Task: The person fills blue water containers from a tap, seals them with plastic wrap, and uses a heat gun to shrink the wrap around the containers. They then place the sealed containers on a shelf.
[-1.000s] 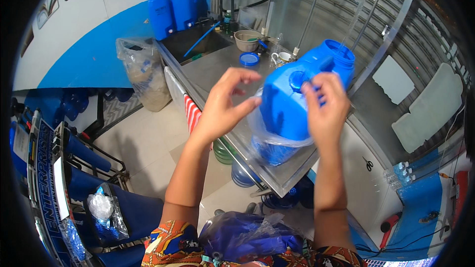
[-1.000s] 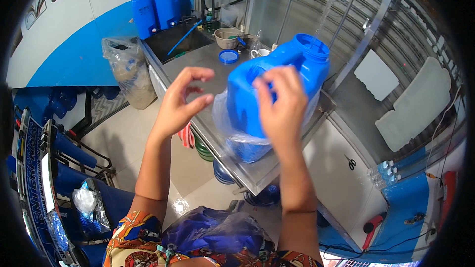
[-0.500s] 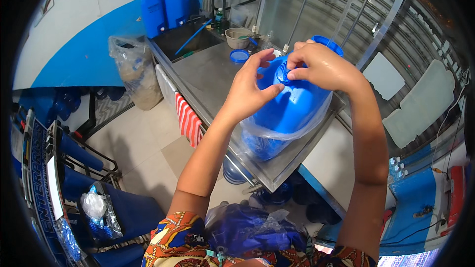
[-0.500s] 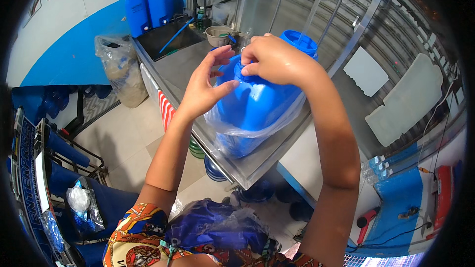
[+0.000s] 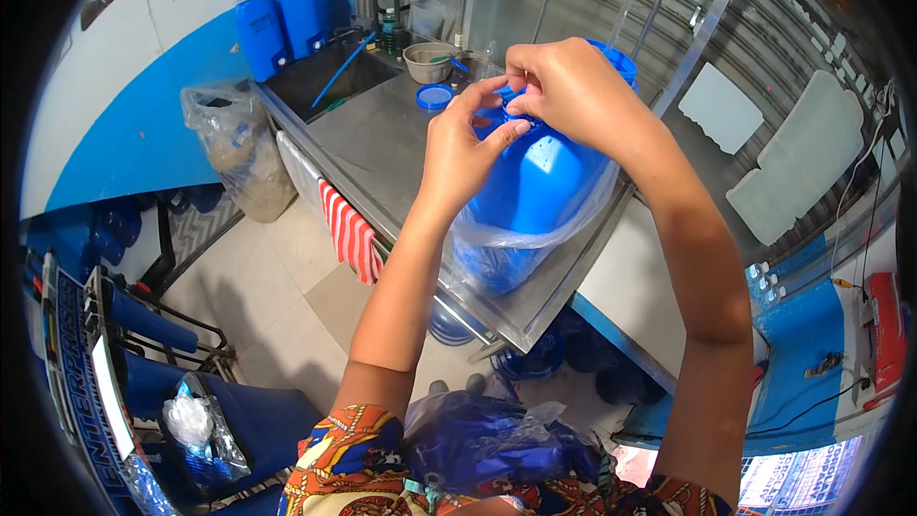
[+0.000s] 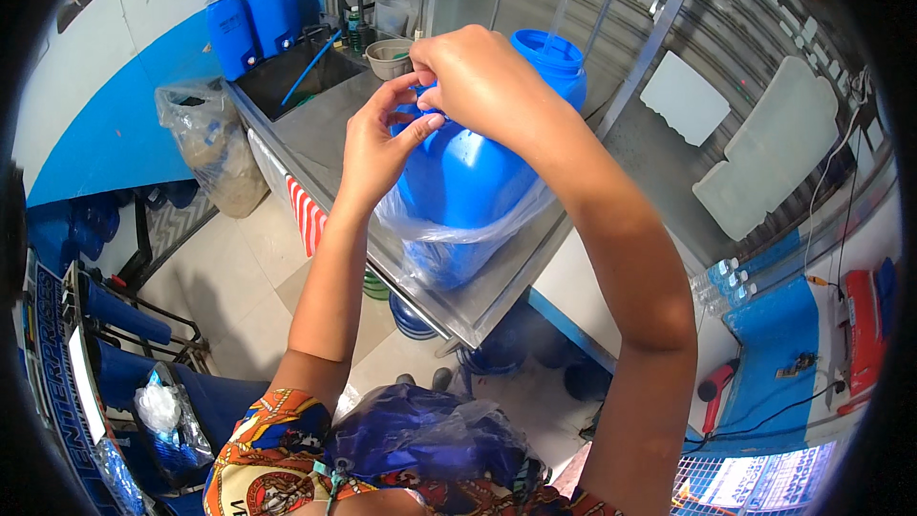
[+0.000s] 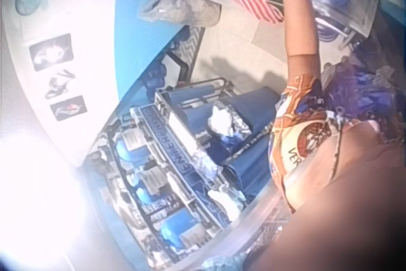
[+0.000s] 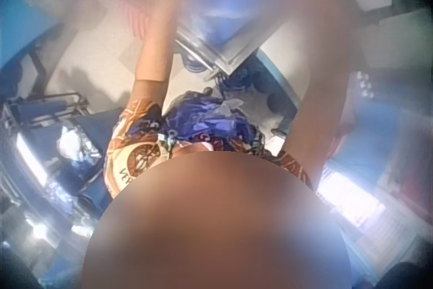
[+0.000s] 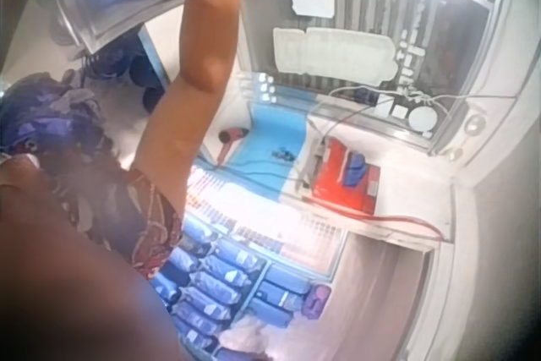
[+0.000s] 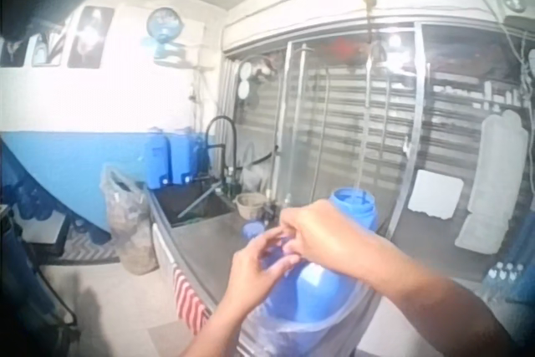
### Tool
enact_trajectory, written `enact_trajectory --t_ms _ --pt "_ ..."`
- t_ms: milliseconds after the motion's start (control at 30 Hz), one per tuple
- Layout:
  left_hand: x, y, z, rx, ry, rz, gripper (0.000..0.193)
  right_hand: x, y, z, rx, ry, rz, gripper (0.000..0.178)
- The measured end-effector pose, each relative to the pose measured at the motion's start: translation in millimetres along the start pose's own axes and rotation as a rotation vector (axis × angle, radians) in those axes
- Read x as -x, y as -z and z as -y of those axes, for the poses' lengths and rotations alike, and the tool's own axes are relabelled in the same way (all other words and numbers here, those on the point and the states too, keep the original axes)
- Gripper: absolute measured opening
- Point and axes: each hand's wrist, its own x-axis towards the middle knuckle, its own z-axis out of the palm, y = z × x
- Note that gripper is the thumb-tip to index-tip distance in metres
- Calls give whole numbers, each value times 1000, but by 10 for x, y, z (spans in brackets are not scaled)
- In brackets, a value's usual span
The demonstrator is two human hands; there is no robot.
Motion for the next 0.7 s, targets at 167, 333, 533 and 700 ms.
enact_trajectory --t_ms 167,333,533,700 --pt "34 -3 1 -230 -214 -63 53 190 -131 -138 -198 41 -294 21" --pt "121 -63 41 -398 -248 -79 59 324 -358 -343 -212 88 -342 25" --pt "206 -234 -64 -541 -411 -269 70 849 -348 -418 -150 65 -480 34" --pt "783 -965 -384 -301 -370 -477 50 2229 -184 -629 -351 -48 -395 35"
